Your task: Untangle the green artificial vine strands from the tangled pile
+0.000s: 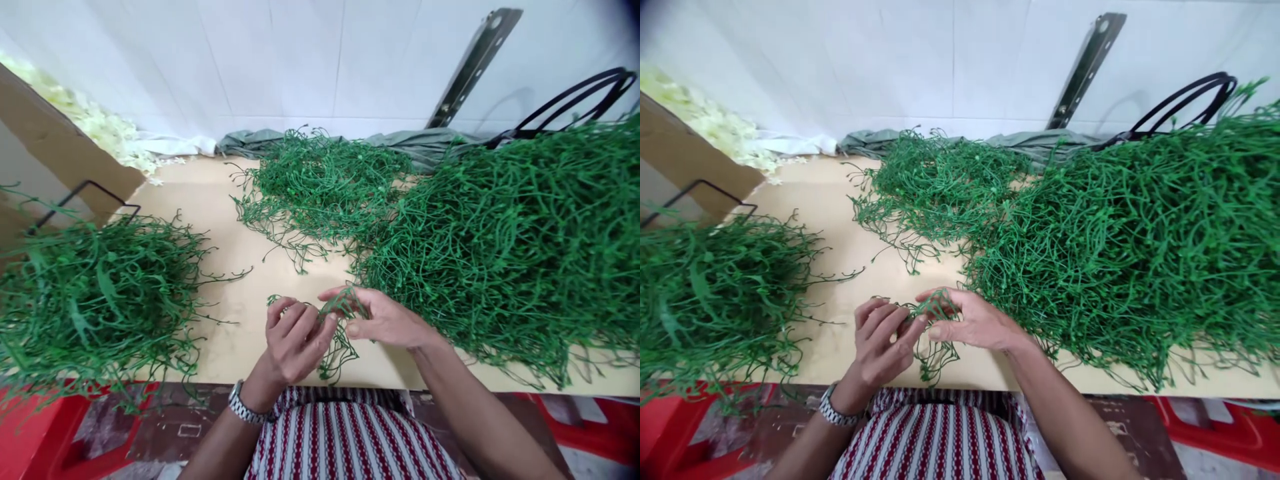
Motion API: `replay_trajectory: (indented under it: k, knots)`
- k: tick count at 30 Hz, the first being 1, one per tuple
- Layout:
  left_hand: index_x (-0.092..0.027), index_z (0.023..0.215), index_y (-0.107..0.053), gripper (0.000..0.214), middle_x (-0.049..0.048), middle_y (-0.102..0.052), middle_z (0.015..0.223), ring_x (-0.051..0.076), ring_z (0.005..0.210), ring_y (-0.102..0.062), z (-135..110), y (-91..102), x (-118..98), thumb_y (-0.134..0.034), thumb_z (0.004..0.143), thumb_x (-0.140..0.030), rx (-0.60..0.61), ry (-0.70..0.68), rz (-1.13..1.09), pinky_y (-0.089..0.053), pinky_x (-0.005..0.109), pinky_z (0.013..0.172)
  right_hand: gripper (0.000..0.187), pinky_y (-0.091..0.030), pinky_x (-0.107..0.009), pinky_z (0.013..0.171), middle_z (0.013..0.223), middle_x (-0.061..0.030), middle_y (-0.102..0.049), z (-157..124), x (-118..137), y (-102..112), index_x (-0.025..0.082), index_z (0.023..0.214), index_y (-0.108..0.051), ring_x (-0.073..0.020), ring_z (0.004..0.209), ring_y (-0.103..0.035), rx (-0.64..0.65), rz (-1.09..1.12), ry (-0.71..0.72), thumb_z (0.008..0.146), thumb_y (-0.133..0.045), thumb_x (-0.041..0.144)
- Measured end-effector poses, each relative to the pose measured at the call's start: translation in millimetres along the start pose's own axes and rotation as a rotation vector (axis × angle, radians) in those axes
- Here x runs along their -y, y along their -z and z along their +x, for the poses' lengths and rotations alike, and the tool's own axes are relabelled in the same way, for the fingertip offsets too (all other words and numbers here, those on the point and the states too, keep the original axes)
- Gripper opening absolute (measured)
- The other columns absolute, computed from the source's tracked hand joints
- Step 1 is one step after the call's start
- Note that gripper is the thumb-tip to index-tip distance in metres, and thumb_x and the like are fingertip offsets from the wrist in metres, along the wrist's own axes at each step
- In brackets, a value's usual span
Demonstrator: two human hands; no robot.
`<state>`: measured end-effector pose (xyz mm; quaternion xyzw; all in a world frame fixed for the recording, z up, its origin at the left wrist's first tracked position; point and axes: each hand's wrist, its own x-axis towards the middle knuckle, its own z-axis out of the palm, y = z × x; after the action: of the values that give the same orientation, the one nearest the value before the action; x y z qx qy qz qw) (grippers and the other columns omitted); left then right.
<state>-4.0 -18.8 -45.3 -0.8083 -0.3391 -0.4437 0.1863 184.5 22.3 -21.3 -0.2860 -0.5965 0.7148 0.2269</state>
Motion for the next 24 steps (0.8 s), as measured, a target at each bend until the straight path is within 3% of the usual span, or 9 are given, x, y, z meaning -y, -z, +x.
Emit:
replay_trajectory:
  k: [3, 8, 14, 17, 20, 24]
  knots:
    - [-0.013, 0.092, -0.058, 0.031, 0.0087, -0.062, 0.075, 0.017, 0.073, -0.055, 1.7, -3.9, -3.2, -0.051, 0.066, 0.001, 0.027, 0.014, -0.117, -0.045, 0.038, 0.072, 0.041, -0.046, -0.027, 0.075, 0.1, -0.0058, -0.059, -0.2, -4.5, -5.4, 0.018, 0.112, -0.055, -0.0132, 0.088, -0.055, -0.078, -0.059, 0.067, 0.078, -0.06, 0.042]
    - [-0.01, 0.097, -0.053, 0.037, 0.0102, -0.062, 0.076, 0.017, 0.071, -0.054, 2.6, -5.1, -9.2, -0.048, 0.063, 0.006, 0.059, 0.108, -0.215, -0.045, 0.039, 0.07, 0.025, -0.042, -0.03, 0.085, 0.103, -0.0057, -0.058, 2.0, -13.9, -11.2, 0.018, 0.095, -0.06, -0.0143, 0.094, -0.054, -0.144, -0.122, 0.272, 0.084, -0.053, 0.039]
    - [-0.014, 0.103, -0.048, 0.031, 0.0055, -0.059, 0.075, 0.016, 0.067, -0.05, 16.9, 8.0, -20.1, -0.049, 0.074, -0.005, 0.225, 0.399, -0.365, -0.041, 0.035, 0.067, 0.021, -0.043, -0.026, 0.072, 0.082, -0.0019, -0.061, -2.2, -16.0, -13.2, 0.016, 0.093, -0.058, -0.0131, 0.077, -0.056, -0.221, -0.246, 0.226, 0.085, -0.052, 0.035]
    - [-0.015, 0.099, -0.051, 0.02, 0.003, -0.057, 0.071, 0.015, 0.067, -0.051, 27.6, 17.9, -19.9, -0.048, 0.08, -0.012, 0.338, 0.534, -0.393, -0.041, 0.034, 0.068, 0.017, -0.042, -0.026, 0.075, 0.087, -0.003, -0.06, -3.7, -14.1, -13.2, 0.017, 0.094, -0.057, -0.014, 0.083, -0.055, -0.197, -0.341, 0.245, 0.087, -0.048, 0.03]
    - [-0.016, 0.103, -0.054, 0.02, 0.0034, -0.057, 0.073, 0.016, 0.071, -0.052, 37.3, 24.2, -12.9, -0.048, 0.084, -0.02, 0.459, 0.705, -0.441, -0.043, 0.034, 0.071, 0.015, -0.042, -0.026, 0.068, 0.08, -0.0024, -0.056, -2.4, -13.2, -13.7, 0.016, 0.087, -0.055, -0.0135, 0.074, -0.052, -0.162, -0.491, 0.255, 0.088, -0.045, 0.027]
    - [-0.017, 0.103, -0.062, 0.024, 0.0086, -0.058, 0.091, 0.018, 0.085, -0.054, 43.8, 21.9, 0.0, -0.05, 0.083, -0.024, 0.544, 0.793, -0.804, -0.045, 0.032, 0.073, 0.017, -0.041, -0.025, 0.063, 0.078, -0.0028, -0.055, 2.3, -10.4, -15.1, 0.015, 0.083, -0.053, -0.0131, 0.07, -0.05, -0.06, -0.561, 0.243, 0.089, -0.043, 0.027]
